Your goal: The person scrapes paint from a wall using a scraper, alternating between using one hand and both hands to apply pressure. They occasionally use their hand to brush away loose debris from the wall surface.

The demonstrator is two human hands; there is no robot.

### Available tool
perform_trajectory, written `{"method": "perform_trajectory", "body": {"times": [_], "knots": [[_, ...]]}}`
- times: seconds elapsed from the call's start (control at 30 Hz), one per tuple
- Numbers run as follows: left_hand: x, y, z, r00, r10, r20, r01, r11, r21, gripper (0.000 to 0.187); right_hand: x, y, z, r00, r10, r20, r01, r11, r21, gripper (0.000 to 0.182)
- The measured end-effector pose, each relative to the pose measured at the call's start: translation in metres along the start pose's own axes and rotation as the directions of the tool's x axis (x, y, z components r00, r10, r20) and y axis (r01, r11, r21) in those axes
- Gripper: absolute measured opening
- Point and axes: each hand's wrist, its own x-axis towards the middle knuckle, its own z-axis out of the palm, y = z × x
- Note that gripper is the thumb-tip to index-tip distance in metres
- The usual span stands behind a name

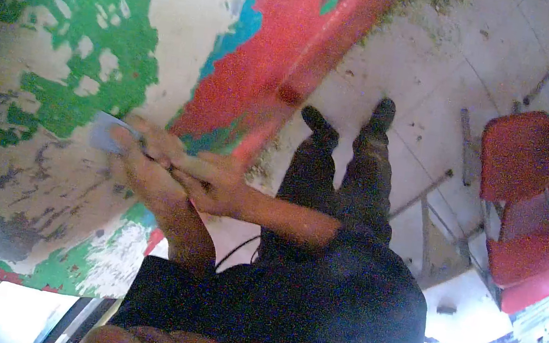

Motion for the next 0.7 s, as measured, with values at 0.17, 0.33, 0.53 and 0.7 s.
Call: {"method": "perform_trajectory", "body": {"times": [0.17, 0.33, 0.53, 0.7], "knots": [[0.001, -0.028, -0.001, 0.998, -0.07, -0.003, 0.07, 0.998, 0.001, 0.041, -0.018, 0.012, -0.02, 0.983, 0.17, 0.064, -0.166, 0.984, -0.071, 0.017], [-0.003, -0.038, -0.003, 0.985, -0.171, 0.027, 0.17, 0.985, 0.042, 0.042, -0.022, 0.011, -0.029, 0.973, 0.216, 0.075, -0.211, 0.975, -0.067, 0.016], [-0.007, -0.047, -0.003, 0.992, -0.113, 0.054, 0.112, 0.993, 0.02, 0.041, -0.033, 0.025, -0.03, 0.983, 0.178, 0.051, -0.18, 0.982, 0.051, 0.02], [0.002, -0.037, -0.005, 0.989, -0.067, 0.133, 0.072, 0.997, -0.033, 0.041, -0.016, 0.021, -0.022, 0.984, 0.167, 0.057, -0.17, 0.984, 0.046, 0.019]]}}
